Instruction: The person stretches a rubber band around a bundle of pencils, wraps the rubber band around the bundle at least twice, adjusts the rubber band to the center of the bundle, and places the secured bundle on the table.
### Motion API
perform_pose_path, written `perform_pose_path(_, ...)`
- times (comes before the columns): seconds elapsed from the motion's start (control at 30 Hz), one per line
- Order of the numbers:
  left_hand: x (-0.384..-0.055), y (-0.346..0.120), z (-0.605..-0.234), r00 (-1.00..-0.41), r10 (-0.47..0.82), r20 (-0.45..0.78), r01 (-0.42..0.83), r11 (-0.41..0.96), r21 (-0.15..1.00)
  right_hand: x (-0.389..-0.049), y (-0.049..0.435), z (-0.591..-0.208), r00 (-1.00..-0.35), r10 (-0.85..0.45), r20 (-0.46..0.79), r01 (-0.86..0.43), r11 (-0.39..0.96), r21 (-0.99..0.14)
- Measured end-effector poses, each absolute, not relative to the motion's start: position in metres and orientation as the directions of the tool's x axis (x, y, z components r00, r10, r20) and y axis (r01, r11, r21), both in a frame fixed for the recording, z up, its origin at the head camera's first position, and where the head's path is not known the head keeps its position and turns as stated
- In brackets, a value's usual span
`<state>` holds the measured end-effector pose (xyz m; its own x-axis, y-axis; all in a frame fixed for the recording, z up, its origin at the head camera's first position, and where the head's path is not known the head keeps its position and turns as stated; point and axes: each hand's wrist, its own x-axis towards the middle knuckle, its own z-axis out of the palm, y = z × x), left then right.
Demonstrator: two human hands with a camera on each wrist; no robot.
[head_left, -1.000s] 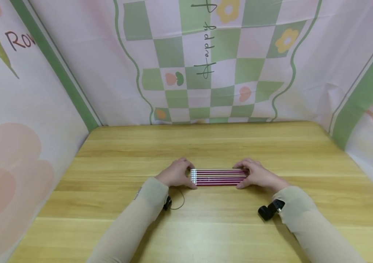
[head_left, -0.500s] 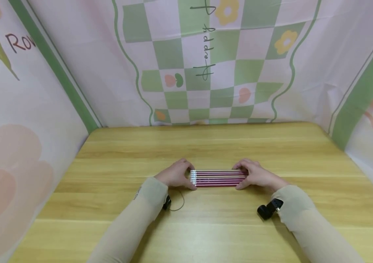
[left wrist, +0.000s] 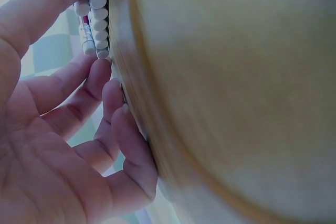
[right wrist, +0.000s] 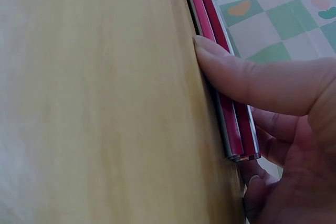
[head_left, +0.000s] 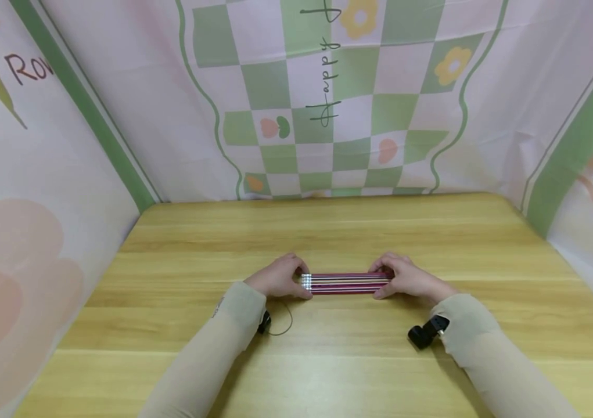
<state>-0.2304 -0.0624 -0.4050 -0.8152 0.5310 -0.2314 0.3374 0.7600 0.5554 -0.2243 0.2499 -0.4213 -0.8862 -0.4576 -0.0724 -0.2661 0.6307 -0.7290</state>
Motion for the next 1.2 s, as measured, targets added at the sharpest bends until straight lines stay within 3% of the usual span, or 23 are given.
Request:
perform_pose_path(0.9,-0.2343,-0.0609,-0.4049,-0.788,0.567,-0.240,0.359,0.740,0.569,-0.2219,0.2451,-0.4178,-0.888,-0.436,-0.148,-0.213,0.674,-0.707)
perform_pose_path(1.2,-0.2337,-0.0608,-0.4061,-0.783,0.562,-0.268,0.338,0.745,0.575,-0.2206,0.2442,-0.4131,-0.866,-0.477,-0.152,-0.253,0.679,-0.689)
